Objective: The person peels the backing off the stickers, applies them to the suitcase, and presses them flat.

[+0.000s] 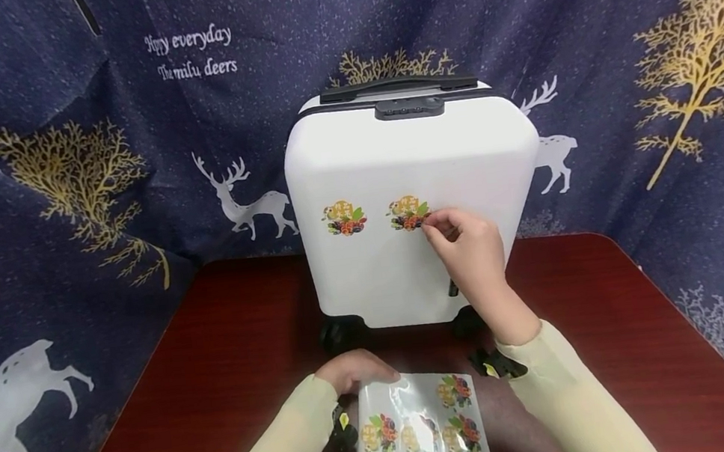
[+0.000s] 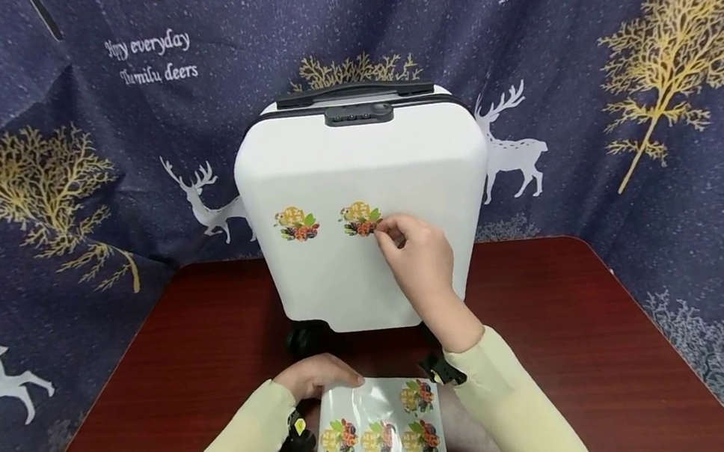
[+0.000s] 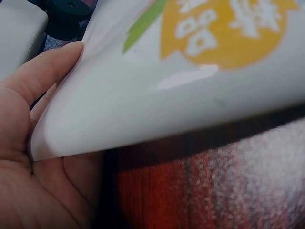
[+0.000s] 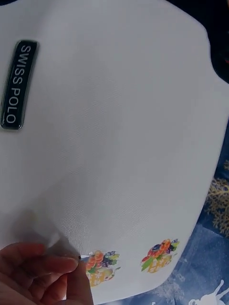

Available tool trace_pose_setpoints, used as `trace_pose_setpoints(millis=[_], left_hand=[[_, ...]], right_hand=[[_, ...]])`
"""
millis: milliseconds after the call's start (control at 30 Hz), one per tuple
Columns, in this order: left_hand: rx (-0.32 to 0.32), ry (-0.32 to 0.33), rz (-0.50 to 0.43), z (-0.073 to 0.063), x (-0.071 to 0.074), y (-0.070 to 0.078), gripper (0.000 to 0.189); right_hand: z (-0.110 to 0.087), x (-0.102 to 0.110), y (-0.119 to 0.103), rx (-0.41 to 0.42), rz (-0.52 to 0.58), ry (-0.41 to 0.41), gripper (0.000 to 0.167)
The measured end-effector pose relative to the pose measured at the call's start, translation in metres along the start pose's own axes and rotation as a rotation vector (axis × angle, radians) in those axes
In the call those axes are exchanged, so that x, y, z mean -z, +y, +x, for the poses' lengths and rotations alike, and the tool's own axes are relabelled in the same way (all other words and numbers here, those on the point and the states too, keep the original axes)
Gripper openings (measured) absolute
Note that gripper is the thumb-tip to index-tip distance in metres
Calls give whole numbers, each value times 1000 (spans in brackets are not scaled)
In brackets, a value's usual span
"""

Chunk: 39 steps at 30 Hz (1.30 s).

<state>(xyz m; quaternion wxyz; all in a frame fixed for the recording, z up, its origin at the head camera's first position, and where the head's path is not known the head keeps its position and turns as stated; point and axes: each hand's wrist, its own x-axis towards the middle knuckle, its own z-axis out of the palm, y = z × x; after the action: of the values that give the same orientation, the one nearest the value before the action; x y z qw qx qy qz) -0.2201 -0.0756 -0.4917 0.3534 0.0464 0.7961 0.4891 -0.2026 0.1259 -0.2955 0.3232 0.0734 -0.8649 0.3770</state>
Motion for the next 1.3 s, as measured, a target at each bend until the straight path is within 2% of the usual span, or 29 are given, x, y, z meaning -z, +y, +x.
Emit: trace_pose_setpoints(millis=[300, 633, 1100, 1300], left_hand=[[-6, -12, -10, 2, -1, 1, 24], [-17, -24, -13, 4, 0, 1, 25], [-6, -12, -40, 3, 0, -1, 25], [-8, -19, -39, 3, 1, -1, 25]], right_hand=[[-12, 8, 14, -67, 81, -168, 15], [-35, 16, 42, -172, 206, -338, 20], [-74, 13, 80, -202, 217, -551, 19], [-90, 9, 94, -231, 212, -583, 19]])
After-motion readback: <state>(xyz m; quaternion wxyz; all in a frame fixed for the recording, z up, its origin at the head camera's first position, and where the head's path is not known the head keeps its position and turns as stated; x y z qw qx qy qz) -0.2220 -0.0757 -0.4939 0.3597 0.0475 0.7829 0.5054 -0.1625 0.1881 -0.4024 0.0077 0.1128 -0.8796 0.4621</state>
